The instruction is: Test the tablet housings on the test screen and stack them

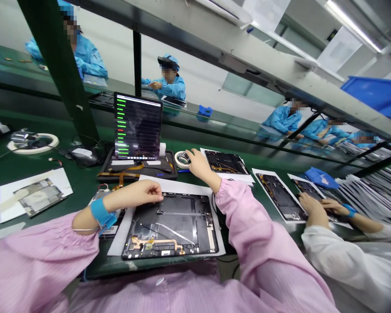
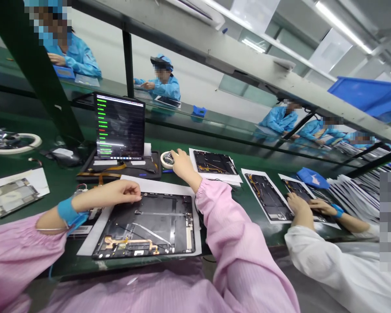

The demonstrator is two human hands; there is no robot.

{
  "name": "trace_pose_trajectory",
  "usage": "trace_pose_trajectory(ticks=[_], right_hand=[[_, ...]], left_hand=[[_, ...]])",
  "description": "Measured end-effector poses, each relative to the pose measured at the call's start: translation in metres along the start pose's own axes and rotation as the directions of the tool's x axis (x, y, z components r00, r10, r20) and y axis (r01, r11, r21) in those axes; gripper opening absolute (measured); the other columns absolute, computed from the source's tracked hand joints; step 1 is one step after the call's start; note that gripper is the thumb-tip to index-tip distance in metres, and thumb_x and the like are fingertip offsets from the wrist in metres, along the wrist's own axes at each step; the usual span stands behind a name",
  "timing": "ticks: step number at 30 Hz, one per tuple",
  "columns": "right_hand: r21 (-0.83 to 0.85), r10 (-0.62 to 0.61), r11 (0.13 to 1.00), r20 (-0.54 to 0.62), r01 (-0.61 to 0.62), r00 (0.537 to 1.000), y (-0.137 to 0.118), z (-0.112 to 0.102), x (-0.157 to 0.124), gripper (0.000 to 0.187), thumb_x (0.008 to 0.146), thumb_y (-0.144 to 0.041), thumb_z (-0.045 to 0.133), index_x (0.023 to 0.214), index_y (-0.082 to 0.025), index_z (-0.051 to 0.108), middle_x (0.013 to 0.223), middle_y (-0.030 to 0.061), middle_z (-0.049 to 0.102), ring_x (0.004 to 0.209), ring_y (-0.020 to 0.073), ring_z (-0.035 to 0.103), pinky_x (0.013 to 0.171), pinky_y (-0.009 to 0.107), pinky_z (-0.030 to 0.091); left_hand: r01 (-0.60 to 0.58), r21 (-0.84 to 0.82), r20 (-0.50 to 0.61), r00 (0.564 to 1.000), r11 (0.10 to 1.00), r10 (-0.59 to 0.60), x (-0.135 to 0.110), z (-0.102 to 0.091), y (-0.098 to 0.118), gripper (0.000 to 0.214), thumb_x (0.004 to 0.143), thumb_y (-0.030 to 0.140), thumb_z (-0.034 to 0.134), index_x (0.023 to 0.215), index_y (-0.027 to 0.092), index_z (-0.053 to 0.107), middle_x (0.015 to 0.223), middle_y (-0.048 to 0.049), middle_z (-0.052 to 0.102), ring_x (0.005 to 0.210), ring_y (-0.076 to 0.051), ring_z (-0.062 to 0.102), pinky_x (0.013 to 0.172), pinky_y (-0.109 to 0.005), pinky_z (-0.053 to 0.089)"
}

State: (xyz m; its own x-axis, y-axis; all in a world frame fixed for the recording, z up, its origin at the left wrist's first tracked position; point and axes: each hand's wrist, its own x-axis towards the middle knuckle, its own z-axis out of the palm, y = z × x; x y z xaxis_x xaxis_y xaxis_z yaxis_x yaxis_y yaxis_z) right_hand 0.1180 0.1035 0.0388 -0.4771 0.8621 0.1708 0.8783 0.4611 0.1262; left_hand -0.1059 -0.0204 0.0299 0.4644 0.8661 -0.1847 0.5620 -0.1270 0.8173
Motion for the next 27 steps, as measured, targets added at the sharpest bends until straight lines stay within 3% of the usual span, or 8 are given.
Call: trace_pose_trajectory(ticks=[6, 10, 14, 17, 20, 22, 25, 27], right_hand=[[-0.01, -0.099, 0.995, 0.013, 0.099, 0.995, -0.011, -0.016, 0.013, 0.045, 0.083, -0.005, 0.044, 0.127, -0.011, 0.051, 0.146, 0.0196, 0.037, 0.133, 0.0309, 0.032, 0.1, 0.044, 0.034], [0.064, -0.112, 0.992, 0.085, 0.106, 0.99, -0.017, -0.021, -0.026, 0.03, 0.083, -0.018, 0.055, 0.112, -0.011, 0.059, 0.117, 0.0185, 0.06, 0.108, 0.0292, 0.055, 0.088, 0.04, 0.042], [0.212, -0.137, 0.97, 0.072, 0.119, 0.988, -0.023, -0.002, -0.072, 0.04, 0.079, -0.043, 0.064, 0.109, -0.016, 0.058, 0.107, 0.0106, 0.063, 0.098, 0.0249, 0.057, 0.082, 0.035, 0.045], [0.376, -0.085, 0.922, -0.042, 0.095, 0.995, -0.023, 0.017, -0.082, 0.033, 0.081, -0.036, 0.063, 0.106, -0.016, 0.057, 0.108, 0.0106, 0.061, 0.103, 0.0252, 0.053, 0.088, 0.038, 0.041], [0.476, -0.071, 0.874, -0.063, 0.092, 0.995, -0.02, 0.028, -0.076, 0.011, 0.084, -0.027, 0.059, 0.089, -0.018, 0.058, 0.094, 0.0072, 0.061, 0.092, 0.0215, 0.053, 0.084, 0.035, 0.04], [0.509, -0.078, 0.855, -0.058, 0.097, 0.995, -0.019, 0.031, -0.071, 0.009, 0.085, -0.025, 0.058, 0.079, -0.019, 0.055, 0.085, 0.0048, 0.059, 0.084, 0.0196, 0.053, 0.08, 0.033, 0.04], [0.576, -0.065, 0.812, -0.059, 0.088, 0.996, -0.02, 0.031, -0.073, 0.012, 0.087, -0.025, 0.056, 0.077, -0.02, 0.052, 0.076, 0.0015, 0.057, 0.075, 0.0172, 0.052, 0.073, 0.03, 0.04], [0.634, -0.042, 0.77, -0.063, 0.072, 0.997, -0.02, 0.03, -0.075, 0.013, 0.087, -0.028, 0.055, 0.078, -0.021, 0.051, 0.072, -0.0012, 0.056, 0.067, 0.015, 0.052, 0.067, 0.027, 0.041]], left_hand=[[-0.033, -0.092, -0.077, 0.997, 0.995, 0.026, 0.002, -0.002, -0.002, 0.036, 0.072, 0.053, 0.058, 0.075, 0.017, 0.061, 0.067, -0.0007, 0.062, 0.06, -0.015, 0.054, 0.056, -0.023, 0.041], [-0.032, -0.192, -0.219, 0.976, 0.981, -0.011, 0.002, -0.008, 0.002, 0.034, 0.071, 0.051, 0.058, 0.079, 0.017, 0.059, 0.067, -0.0018, 0.063, 0.058, -0.014, 0.054, 0.056, -0.025, 0.042], [-0.075, -0.203, -0.334, 0.943, 0.976, 0.003, 0.002, -0.014, 0.0, 0.033, 0.073, 0.05, 0.059, 0.078, 0.017, 0.059, 0.067, -0.0011, 0.062, 0.053, -0.012, 0.051, 0.052, -0.024, 0.04], [-0.09, -0.2, -0.374, 0.927, 0.976, 0.009, 0.004, -0.015, -0.006, 0.034, 0.074, 0.05, 0.06, 0.079, 0.017, 0.06, 0.067, -0.0007, 0.062, 0.052, -0.011, 0.051, 0.051, -0.023, 0.039], [-0.088, -0.219, -0.405, 0.914, 0.972, -0.008, 0.005, -0.014, -0.008, 0.033, 0.075, 0.049, 0.061, 0.079, 0.016, 0.06, 0.067, -0.0003, 0.061, 0.053, -0.011, 0.051, 0.052, -0.023, 0.04], [-0.094, -0.234, -0.437, 0.899, 0.968, -0.018, 0.004, -0.015, -0.006, 0.033, 0.074, 0.048, 0.062, 0.078, 0.016, 0.06, 0.066, 0.0006, 0.059, 0.054, -0.01, 0.05, 0.052, -0.022, 0.04], [-0.14, -0.287, -0.558, 0.829, 0.948, -0.046, 0.001, -0.02, 0.0, 0.032, 0.074, 0.047, 0.062, 0.08, 0.016, 0.06, 0.068, 0.0003, 0.059, 0.056, -0.01, 0.05, 0.054, -0.022, 0.041], [-0.225, -0.334, -0.72, 0.687, 0.915, -0.094, -0.003, -0.024, 0.002, 0.032, 0.075, 0.046, 0.062, 0.084, 0.016, 0.059, 0.073, -0.0004, 0.06, 0.059, -0.01, 0.051, 0.054, -0.021, 0.04]])
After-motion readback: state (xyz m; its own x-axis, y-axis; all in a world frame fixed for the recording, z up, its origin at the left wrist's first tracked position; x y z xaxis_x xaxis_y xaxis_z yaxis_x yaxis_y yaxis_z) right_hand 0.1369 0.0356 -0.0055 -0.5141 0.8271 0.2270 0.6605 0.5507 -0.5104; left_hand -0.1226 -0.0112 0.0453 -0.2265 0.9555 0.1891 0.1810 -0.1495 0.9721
